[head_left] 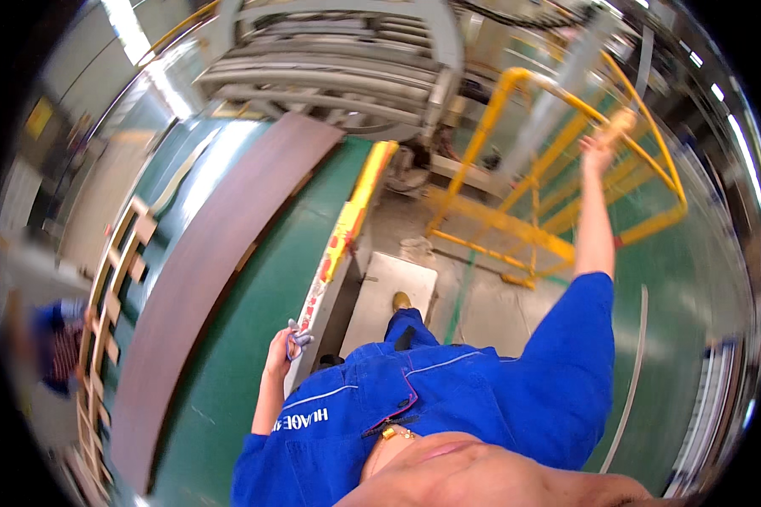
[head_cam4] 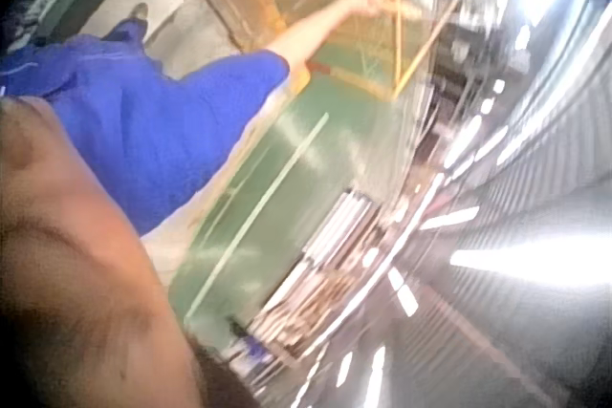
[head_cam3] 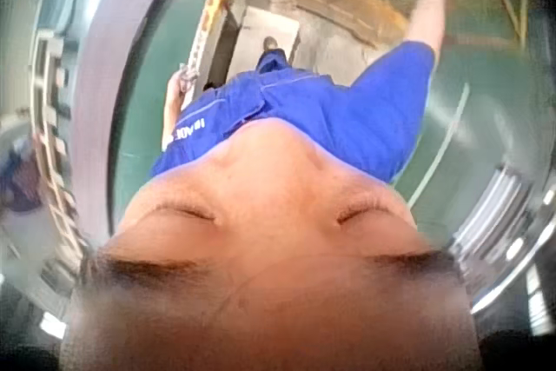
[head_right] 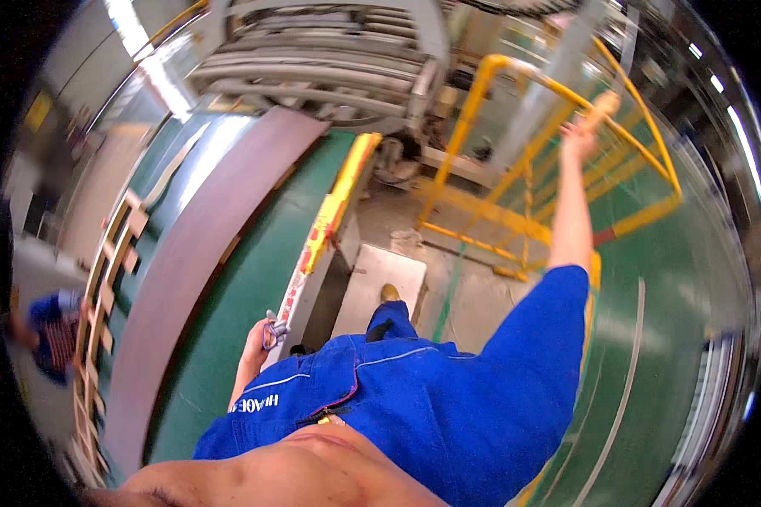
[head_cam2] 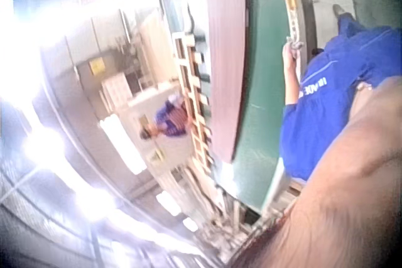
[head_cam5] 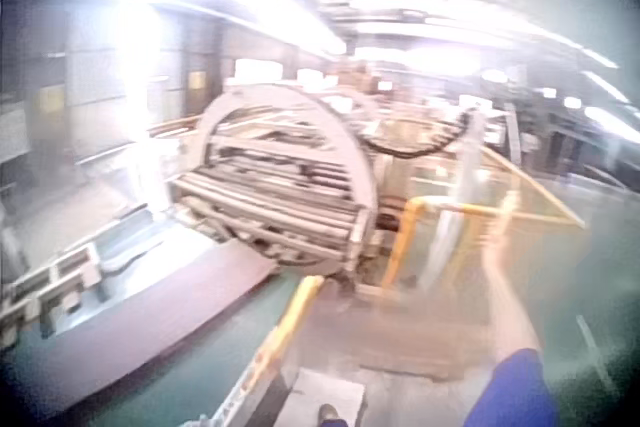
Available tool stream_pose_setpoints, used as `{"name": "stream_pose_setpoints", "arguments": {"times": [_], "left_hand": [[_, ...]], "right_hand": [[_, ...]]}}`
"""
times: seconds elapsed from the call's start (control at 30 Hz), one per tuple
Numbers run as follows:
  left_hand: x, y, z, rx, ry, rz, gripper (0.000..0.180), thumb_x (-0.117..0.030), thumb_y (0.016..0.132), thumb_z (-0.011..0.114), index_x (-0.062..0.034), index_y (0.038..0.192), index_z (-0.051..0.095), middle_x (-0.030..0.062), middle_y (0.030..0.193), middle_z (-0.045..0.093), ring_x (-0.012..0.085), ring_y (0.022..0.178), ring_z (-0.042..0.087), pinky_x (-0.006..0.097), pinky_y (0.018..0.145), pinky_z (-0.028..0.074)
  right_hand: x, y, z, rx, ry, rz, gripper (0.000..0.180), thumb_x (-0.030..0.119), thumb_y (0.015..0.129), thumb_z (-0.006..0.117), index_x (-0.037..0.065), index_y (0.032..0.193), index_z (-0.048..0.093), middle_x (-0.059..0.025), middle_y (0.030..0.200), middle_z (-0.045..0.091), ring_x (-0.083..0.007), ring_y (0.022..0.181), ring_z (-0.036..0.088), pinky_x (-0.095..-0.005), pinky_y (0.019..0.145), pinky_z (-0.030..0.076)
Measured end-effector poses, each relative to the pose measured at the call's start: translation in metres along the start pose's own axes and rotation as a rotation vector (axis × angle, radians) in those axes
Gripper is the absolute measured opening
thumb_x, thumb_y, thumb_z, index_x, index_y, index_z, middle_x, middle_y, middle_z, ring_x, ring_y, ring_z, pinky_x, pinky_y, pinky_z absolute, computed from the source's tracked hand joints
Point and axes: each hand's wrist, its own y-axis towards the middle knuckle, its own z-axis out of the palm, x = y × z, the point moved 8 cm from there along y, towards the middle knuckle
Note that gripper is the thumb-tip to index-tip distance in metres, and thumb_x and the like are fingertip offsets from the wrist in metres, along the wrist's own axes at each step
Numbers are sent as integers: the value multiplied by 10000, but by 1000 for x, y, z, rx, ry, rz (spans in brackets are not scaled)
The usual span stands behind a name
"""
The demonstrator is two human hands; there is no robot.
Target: The person puts on gloves and uses a spray gun to apply adhesive to a large wooden panel on a green workbench. They then position and press the panel onto a wooden frame, smoothing it down. Another worker assists by holding the frame steady.
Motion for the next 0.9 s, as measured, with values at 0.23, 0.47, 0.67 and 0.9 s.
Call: {"name": "stream_pose_setpoints", "arguments": {"times": [0.23, 0.47, 0.67, 0.9], "left_hand": [[-20, 20, 74, -88, -175, -12, 308, -213, 923, 380, 22, 1117, 425, 210, 1018, 580, 297, 861, 623, 345, 641, 530], [-26, 58, 124, -86, -322, -46, 302, -241, 914, 400, -3, 1088, 464, 205, 1051, 582, 280, 899, 616, 302, 722, 519], [-93, 93, 140, 47, -594, 201, 385, -334, 907, 282, -129, 1200, 426, 117, 1376, 352, 228, 1205, 420, 280, 818, 388], [-106, 78, 128, -95, -378, 415, 340, -229, 898, 458, -99, 1212, 439, 101, 1204, 501, 210, 1054, 511, 336, 886, 433]], "right_hand": [[-43, 47, 113, -64, -735, -32, 677, 339, 896, 478, 3, 1344, 99, -142, 710, 607, -230, 578, 622, -306, 454, 507], [-74, 32, 120, -24, -824, -75, 828, 280, 906, 422, -104, 1286, -205, -288, 945, 564, -327, 727, 623, -432, 607, 513], [-70, -206, 223, 510, -857, -774, 728, 164, 763, 568, -106, 1304, 162, -259, 1291, 294, -402, 1210, 284, -489, 1033, 183], [-20, -595, 310, 1761, 256, 967, 938, 219, 822, 617, 143, 1384, -130, -189, 1396, 139, -262, 1042, 499, -316, 701, 535]]}}
